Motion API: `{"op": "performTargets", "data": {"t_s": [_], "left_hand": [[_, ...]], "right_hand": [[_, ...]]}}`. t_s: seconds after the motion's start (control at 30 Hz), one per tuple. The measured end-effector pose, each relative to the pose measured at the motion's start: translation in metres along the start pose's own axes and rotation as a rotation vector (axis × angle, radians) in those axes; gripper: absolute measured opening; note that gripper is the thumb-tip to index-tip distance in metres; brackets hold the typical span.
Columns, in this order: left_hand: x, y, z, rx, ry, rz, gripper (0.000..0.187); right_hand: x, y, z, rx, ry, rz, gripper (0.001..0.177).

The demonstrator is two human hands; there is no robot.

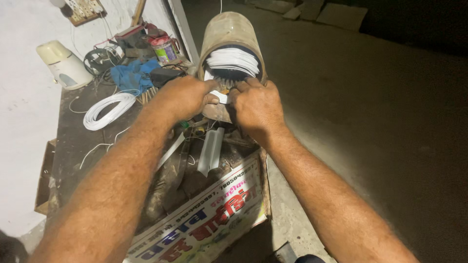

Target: The person winds white wire onto a cylindrical spool mounted on a workbench. They repeatedly pull wire from a loose coil, wrap it around the spool, and adjust the layers with both hands. The person also briefly uses a metal rod to press or align the wound wire inside the spool.

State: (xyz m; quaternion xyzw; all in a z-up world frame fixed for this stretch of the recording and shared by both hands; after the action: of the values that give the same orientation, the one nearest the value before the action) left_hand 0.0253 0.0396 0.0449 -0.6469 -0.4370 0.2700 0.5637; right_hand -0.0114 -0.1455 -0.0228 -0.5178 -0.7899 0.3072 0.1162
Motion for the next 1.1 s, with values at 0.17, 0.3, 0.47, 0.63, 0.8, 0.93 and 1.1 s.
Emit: {"op": "performTargets", "data": {"t_s": [0.17,0.3,0.47,0.63,0.8,0.93,1.1], "left_hand": [[-0.001,0.004,0.003,-0.077,-0.034,0.013,0.042],[-0.007,-0.001,0.009,-0.139,-0.017,0.062,0.041],[-0.015,-0.005,0.006,-0.018,-0.045,0.12,0.044],[-0.02,0.005,0.0,-0.121,-0.023,0.049,0.041],[-0.018,0.009,-0.001,-0.156,-0.09,0.089,0.037],[-0.028,0.013,0.003,-0.181,-0.139,0.187,0.035],[-0.081,0.021,0.003,-0.347,-0.289,0.327,0.023]], "right_hand": [[0.0,0.004,-0.006,0.031,0.005,0.05,0.014],[-0.001,0.001,-0.005,-0.024,-0.016,0.041,0.014],[-0.011,-0.005,0.001,-0.039,-0.047,-0.039,0.014],[-0.013,-0.004,0.0,-0.057,-0.053,-0.008,0.018],[-0.011,-0.003,-0.003,0.012,-0.01,0.011,0.017],[-0.029,-0.001,0.0,0.027,-0.08,-0.06,0.033],[-0.074,-0.008,0.001,0.047,-0.246,-0.322,0.028]]}}
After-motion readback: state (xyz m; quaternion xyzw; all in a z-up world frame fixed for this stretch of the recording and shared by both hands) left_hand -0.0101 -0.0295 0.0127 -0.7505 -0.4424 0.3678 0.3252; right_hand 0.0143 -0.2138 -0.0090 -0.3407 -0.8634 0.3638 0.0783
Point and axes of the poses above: each hand's wrist, its own z-axis away from the middle knuckle, its own y-axis out of the palm, x = y × z, the point moved 1 cm from there along -z, towards the middle knuckle, and after that the axes turned 3 degrees about -y, right-handed, at the moved point
